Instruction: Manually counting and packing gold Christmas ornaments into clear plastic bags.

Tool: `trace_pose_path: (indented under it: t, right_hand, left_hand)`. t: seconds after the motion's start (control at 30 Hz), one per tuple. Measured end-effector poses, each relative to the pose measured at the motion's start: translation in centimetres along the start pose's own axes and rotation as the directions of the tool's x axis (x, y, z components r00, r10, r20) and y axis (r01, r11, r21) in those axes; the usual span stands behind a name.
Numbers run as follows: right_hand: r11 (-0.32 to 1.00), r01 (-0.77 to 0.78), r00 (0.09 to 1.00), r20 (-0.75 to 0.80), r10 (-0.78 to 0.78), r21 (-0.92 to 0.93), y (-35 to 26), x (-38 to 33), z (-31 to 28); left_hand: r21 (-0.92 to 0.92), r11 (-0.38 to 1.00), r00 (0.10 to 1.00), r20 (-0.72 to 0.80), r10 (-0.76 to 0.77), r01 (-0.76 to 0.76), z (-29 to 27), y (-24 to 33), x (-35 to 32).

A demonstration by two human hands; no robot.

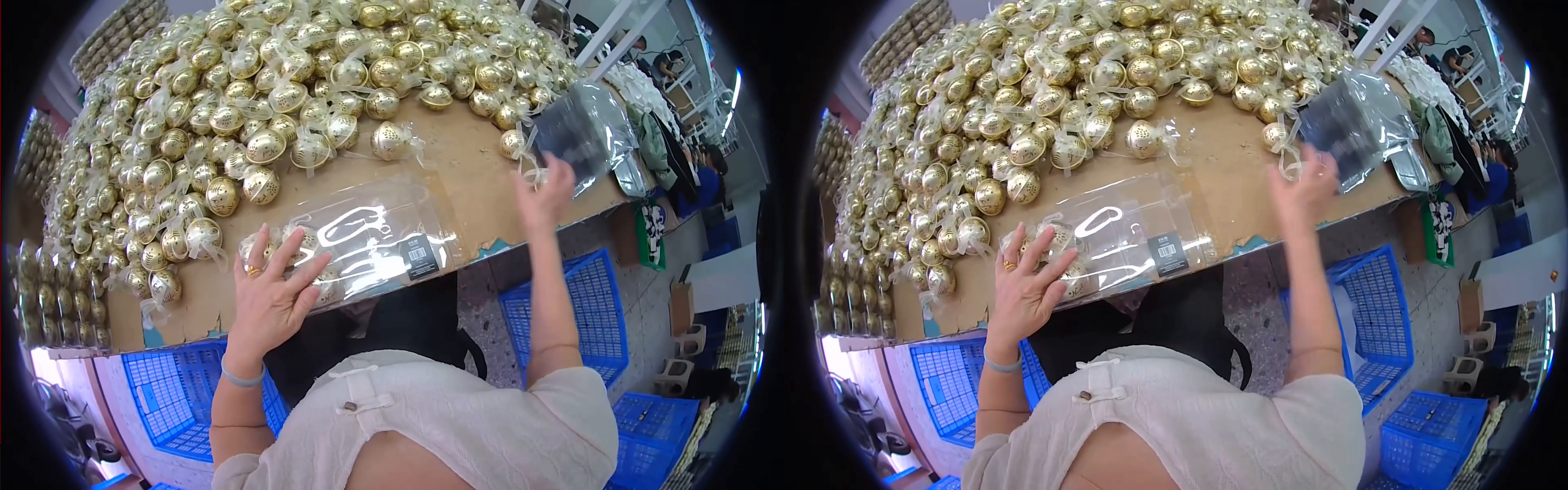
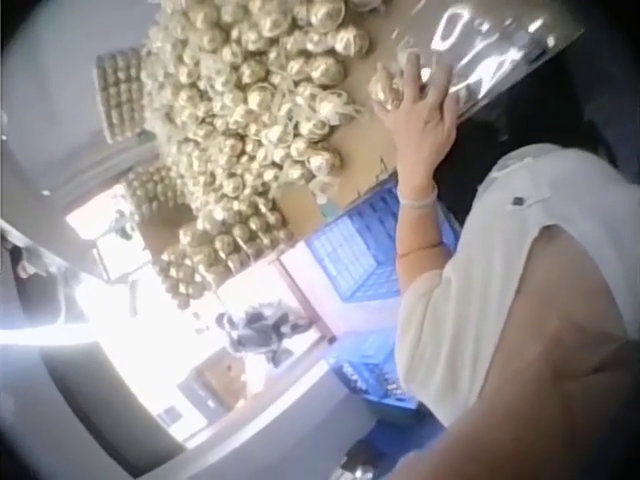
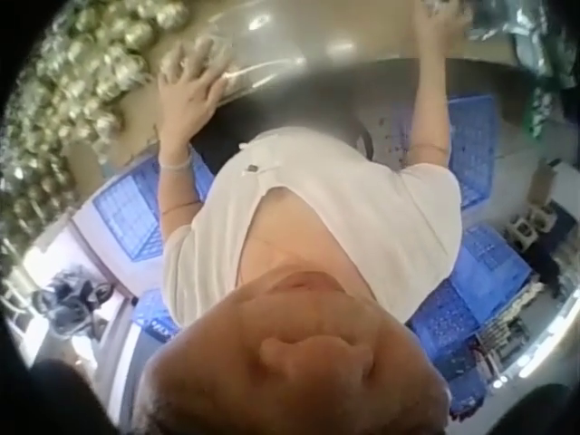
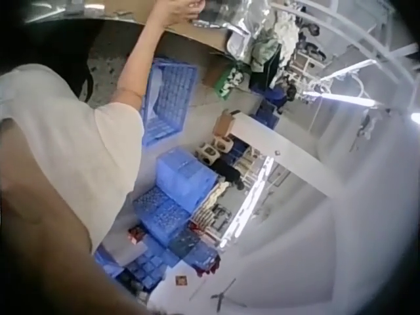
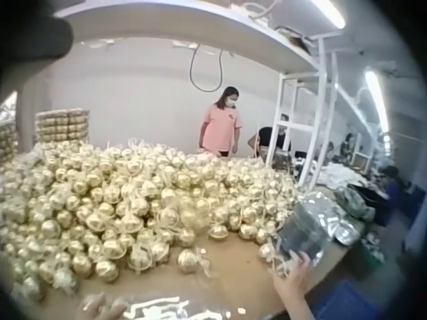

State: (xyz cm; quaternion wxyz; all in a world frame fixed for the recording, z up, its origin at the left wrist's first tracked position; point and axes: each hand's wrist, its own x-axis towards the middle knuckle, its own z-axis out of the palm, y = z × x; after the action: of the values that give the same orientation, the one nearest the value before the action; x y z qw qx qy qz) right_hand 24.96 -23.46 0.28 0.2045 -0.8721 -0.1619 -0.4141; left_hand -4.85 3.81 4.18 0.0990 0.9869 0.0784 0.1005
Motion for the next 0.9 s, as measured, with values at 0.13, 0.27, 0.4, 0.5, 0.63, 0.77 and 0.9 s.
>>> trace_pose_path:
  t: [0.13,0.27,0.4,0.5,0.63,0.77,0.9]
  right_hand:
    - [0.98,-0.135,0.973,0.168,0.159,-0.145,3.8,1.9,2.6]
    - [0.967,-0.24,0.836,0.525,0.158,0.09,2.4,5.3,6.1]
    - [0.845,-0.365,0.802,0.593,0.071,0.392,-0.2,5.4,11.4]
    - [0.9,-0.315,0.802,0.591,0.082,0.302,-7.3,6.1,10.7]
    - [0.857,-0.287,0.852,0.524,0.023,0.429,-11.8,5.6,13.4]
    - [0.686,-0.296,0.886,0.46,-0.064,0.665,-9.8,6.6,13.3]
    - [0.968,-0.248,0.939,0.236,0.251,-0.043,-2.7,9.1,13.4]
  left_hand:
    - [0.012,1.0,1.0,-0.005,0.028,-0.028,0.0,-0.1,0.1]
    - [0.002,0.999,0.999,-0.015,0.04,-0.04,0.3,0.4,0.8]
    - [-0.007,0.997,0.997,-0.027,0.074,-0.074,0.9,1.2,2.7]
    - [-0.017,0.995,0.995,-0.028,0.097,-0.098,1.2,1.3,3.9]
    - [-0.026,0.996,0.996,-0.017,0.084,-0.085,1.1,1.1,4.2]
    - [0.006,0.998,0.998,-0.02,0.068,-0.067,1.3,0.9,4.1]
    - [0.001,0.998,0.998,-0.001,0.06,-0.06,1.2,1.2,4.2]
